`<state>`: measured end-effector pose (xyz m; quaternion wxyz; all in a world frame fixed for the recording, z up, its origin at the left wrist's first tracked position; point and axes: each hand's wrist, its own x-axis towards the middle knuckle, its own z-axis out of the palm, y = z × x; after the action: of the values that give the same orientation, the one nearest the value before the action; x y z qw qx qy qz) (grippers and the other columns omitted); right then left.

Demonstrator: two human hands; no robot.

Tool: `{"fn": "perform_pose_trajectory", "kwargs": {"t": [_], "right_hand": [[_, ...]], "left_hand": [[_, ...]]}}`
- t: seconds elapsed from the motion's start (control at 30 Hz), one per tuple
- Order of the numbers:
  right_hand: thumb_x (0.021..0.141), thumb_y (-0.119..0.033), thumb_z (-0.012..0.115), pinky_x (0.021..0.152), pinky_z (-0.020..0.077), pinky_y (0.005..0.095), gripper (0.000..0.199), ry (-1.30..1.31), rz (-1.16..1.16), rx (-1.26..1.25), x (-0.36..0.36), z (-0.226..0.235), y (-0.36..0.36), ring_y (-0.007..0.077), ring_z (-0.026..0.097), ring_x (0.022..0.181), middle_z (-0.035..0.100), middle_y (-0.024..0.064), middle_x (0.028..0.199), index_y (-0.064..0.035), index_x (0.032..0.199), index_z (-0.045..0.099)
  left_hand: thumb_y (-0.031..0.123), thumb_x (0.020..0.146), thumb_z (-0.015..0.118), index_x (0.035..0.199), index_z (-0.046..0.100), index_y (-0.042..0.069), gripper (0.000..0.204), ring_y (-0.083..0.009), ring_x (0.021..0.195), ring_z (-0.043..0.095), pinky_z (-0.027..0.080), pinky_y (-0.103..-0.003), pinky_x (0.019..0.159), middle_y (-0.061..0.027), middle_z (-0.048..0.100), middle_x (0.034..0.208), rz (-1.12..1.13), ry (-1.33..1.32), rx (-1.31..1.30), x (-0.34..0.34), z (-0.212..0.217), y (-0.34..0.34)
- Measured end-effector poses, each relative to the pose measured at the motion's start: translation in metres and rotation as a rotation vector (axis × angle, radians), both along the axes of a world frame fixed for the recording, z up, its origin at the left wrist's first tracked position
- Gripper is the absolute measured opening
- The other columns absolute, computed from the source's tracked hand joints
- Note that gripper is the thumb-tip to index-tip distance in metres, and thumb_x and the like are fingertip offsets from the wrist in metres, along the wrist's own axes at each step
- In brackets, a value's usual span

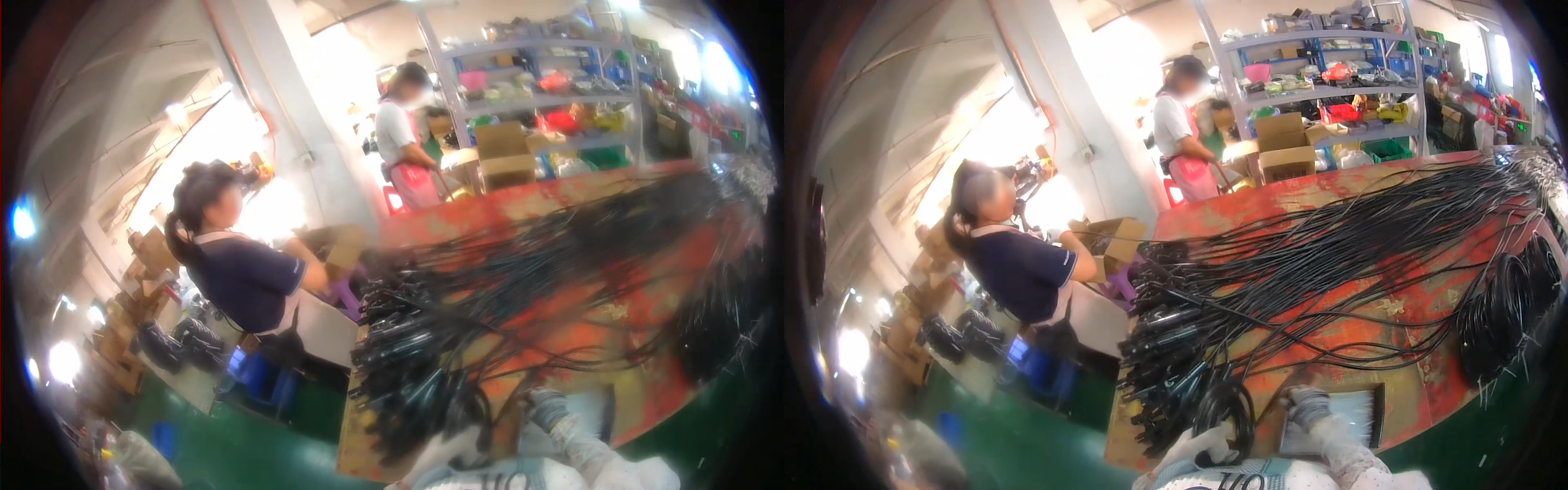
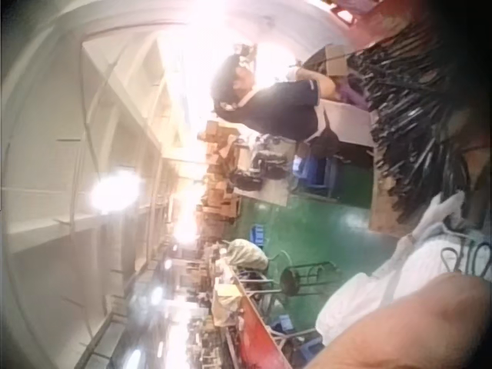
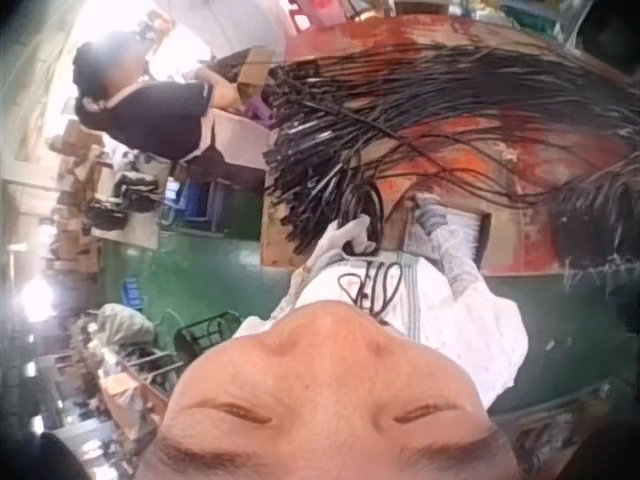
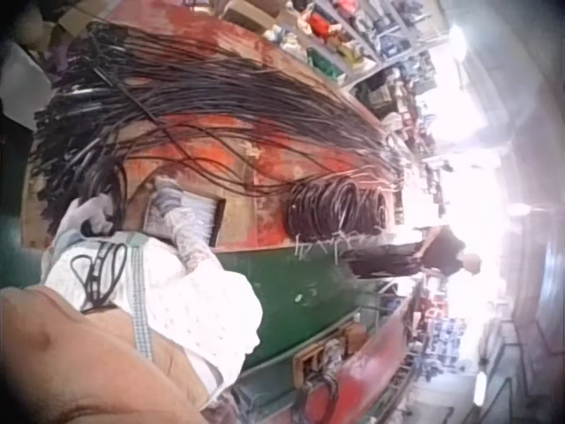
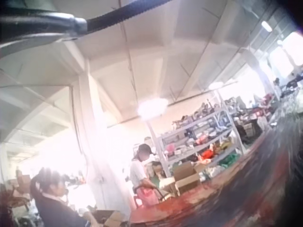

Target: Organizing and bundling long black industrial wires on a large workbench.

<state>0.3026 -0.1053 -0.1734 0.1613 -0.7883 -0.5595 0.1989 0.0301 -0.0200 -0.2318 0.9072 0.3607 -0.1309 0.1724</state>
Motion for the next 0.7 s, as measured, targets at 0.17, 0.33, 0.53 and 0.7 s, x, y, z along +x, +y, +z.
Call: {"fn": "perform_pose_trajectory", "kwargs": {"t": [0.17, 0.33, 0.53, 0.7], "right_hand": [[0.074, -0.025, 0.059, 0.075, 0.0486, 0.0433, 0.013, -0.305, -0.026, -0.208, 0.032, -0.08, -0.065, 0.0327, 0.061, 0.08, 0.063, 0.0149, 0.083, -0.0153, 0.08, 0.066], [0.074, -0.021, 0.06, 0.073, 0.0481, 0.0433, 0.007, -0.15, -0.209, -0.015, 0.016, -0.074, -0.062, 0.0321, 0.06, 0.08, 0.062, 0.0135, 0.085, -0.0164, 0.077, 0.065], [0.071, -0.024, 0.063, 0.081, 0.0476, 0.0397, 0.014, -0.128, -0.138, -0.171, 0.023, -0.066, -0.047, 0.0289, 0.06, 0.094, 0.062, 0.0107, 0.091, -0.0179, 0.083, 0.068], [0.065, -0.021, 0.064, 0.071, 0.0461, 0.0405, 0.015, 0.094, -0.208, 0.145, 0.029, -0.027, -0.063, 0.0284, 0.058, 0.079, 0.061, 0.0096, 0.081, -0.0189, 0.079, 0.068]], "left_hand": [[0.017, 0.092, 0.054, 0.112, 0.064, 0.005, 0.025, -0.0095, 0.058, 0.056, 0.038, -0.023, 0.047, -0.0009, 0.065, 0.081, 0.472, 1.178, -0.286, 0.022, 0.126, -0.029], [0.023, 0.091, 0.058, 0.106, 0.065, 0.002, 0.026, -0.0084, 0.057, 0.054, 0.04, -0.023, 0.052, 0.0005, 0.06, 0.071, 0.348, 1.22, -0.08, 0.028, 0.133, -0.023], [0.02, 0.087, 0.06, 0.096, 0.065, 0.001, 0.021, -0.0106, 0.058, 0.053, 0.042, -0.025, 0.055, -0.0025, 0.059, 0.071, 0.355, 1.097, -0.03, 0.035, 0.129, -0.023], [0.008, 0.082, 0.062, 0.094, 0.06, 0.0, 0.014, -0.0159, 0.054, 0.051, 0.044, -0.027, 0.054, -0.0078, 0.059, 0.078, 0.497, 1.057, -0.289, 0.033, 0.134, -0.03]]}}
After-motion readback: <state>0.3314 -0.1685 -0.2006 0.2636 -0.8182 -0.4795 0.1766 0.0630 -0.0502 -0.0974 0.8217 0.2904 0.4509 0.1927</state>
